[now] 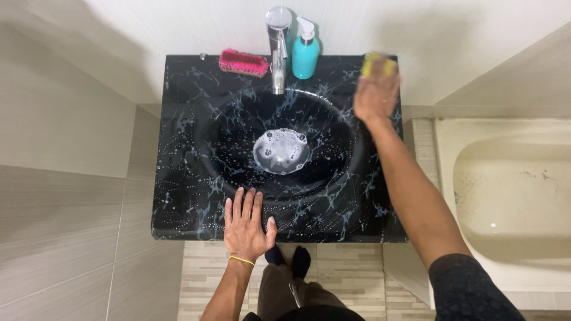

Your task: The person cleans a bathroom sink by scrubbing the basin and the surrounding marble countertop with a sponge and a pink brush, applying soap from a bottle, and rinsing the surfaces with water.

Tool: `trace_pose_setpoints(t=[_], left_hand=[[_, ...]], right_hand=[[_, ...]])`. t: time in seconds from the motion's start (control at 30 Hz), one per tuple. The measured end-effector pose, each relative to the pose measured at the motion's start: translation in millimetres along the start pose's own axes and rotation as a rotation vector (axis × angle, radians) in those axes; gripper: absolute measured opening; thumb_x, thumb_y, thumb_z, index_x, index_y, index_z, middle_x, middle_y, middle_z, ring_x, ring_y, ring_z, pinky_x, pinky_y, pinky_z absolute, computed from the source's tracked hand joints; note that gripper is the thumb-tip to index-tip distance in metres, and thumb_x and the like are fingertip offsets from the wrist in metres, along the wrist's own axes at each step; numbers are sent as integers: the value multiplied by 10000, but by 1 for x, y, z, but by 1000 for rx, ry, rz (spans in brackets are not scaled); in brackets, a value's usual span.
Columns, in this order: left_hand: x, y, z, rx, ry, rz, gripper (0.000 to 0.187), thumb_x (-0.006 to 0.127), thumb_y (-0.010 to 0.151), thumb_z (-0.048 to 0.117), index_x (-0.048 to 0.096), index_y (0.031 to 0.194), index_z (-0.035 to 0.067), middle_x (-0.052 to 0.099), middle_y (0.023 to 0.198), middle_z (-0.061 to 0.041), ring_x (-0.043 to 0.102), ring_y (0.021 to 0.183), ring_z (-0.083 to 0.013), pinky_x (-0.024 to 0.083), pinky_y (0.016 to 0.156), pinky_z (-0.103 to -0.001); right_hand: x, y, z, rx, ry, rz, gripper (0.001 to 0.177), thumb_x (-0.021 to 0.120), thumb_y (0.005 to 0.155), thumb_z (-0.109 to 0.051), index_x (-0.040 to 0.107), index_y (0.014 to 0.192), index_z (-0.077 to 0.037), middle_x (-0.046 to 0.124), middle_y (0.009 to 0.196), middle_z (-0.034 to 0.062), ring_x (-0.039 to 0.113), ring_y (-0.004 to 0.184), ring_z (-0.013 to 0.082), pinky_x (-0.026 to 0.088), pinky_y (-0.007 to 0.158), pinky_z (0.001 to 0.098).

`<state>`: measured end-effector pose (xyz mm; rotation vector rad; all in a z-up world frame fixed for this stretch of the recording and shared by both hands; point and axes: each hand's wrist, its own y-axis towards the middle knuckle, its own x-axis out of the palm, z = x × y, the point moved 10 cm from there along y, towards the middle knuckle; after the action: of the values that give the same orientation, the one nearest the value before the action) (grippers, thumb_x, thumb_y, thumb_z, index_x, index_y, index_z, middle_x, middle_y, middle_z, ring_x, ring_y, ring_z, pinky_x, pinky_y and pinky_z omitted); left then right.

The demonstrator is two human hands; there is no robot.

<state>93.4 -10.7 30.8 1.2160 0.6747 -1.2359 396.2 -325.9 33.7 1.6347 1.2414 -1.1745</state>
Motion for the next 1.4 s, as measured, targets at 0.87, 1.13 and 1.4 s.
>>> trace_pose_setpoints(t=[0.87,1.13,1.4], left_hand=[[25,49,20,-248,100,-228,517,418,973,409,734,1140,35,680,1279,-123,489,1333,-318,93,1224,-570],[25,43,18,-229,82,-216,487,441,981,401,751,1075,38,698,1249,-123,503,1328,-306,118,1230,-562],[32,44,16,-245,93,-239,489,442,977,402,749,1084,36,705,1241,-123,509,1330,-311,124,1233,-557]], right_hand=[[26,-136,-40,-763,-155,-38,643,340,1015,-267,294,1651,-177,155,1741,65,87,1599,383,52,1292,538],[-22,-194,22,-583,13,138,616,541,1038,-375,528,1434,96,377,1593,288,252,1479,495,214,1192,600],[-21,-246,56,-176,92,140,277,579,1065,-203,614,1220,24,665,1010,212,646,945,373,530,836,473]])
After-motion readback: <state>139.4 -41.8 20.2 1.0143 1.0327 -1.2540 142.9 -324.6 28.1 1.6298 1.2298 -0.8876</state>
